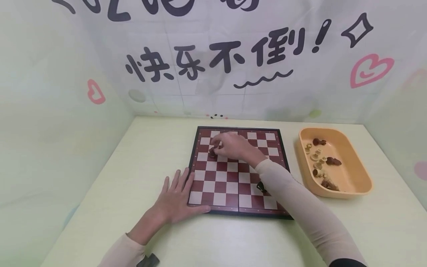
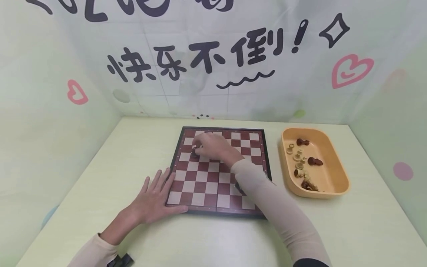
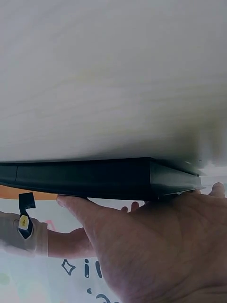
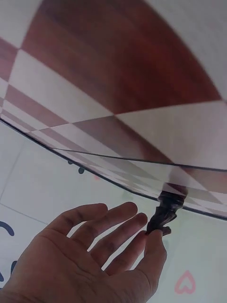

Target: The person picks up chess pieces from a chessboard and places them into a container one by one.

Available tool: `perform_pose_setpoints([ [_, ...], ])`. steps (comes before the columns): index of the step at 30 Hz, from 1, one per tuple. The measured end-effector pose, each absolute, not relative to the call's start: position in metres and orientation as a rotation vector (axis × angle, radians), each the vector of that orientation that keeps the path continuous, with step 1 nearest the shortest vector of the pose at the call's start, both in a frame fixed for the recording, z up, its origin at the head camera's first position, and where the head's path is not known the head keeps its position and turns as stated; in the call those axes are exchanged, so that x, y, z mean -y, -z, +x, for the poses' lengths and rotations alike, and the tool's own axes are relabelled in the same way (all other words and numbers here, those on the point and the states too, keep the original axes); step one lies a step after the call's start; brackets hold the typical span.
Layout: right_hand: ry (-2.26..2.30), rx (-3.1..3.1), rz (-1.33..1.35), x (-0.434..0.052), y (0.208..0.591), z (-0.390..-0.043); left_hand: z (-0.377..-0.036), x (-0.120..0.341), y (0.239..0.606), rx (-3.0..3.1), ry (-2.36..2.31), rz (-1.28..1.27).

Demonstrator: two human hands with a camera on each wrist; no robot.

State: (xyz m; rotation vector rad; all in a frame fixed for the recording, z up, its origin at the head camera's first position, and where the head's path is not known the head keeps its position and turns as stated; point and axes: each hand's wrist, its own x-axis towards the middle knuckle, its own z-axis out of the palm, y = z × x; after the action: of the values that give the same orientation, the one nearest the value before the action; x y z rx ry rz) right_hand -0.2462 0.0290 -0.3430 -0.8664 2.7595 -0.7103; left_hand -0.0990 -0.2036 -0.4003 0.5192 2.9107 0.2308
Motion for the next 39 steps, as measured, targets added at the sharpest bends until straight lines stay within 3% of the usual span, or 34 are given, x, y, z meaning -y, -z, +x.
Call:
perform_pose_setpoints([
  [39, 0.763, -2.803, -0.941, -0.03, 0.341, -0.243, -0.093, 0.199, 0.394, -2.898, -0.223, 0.506],
])
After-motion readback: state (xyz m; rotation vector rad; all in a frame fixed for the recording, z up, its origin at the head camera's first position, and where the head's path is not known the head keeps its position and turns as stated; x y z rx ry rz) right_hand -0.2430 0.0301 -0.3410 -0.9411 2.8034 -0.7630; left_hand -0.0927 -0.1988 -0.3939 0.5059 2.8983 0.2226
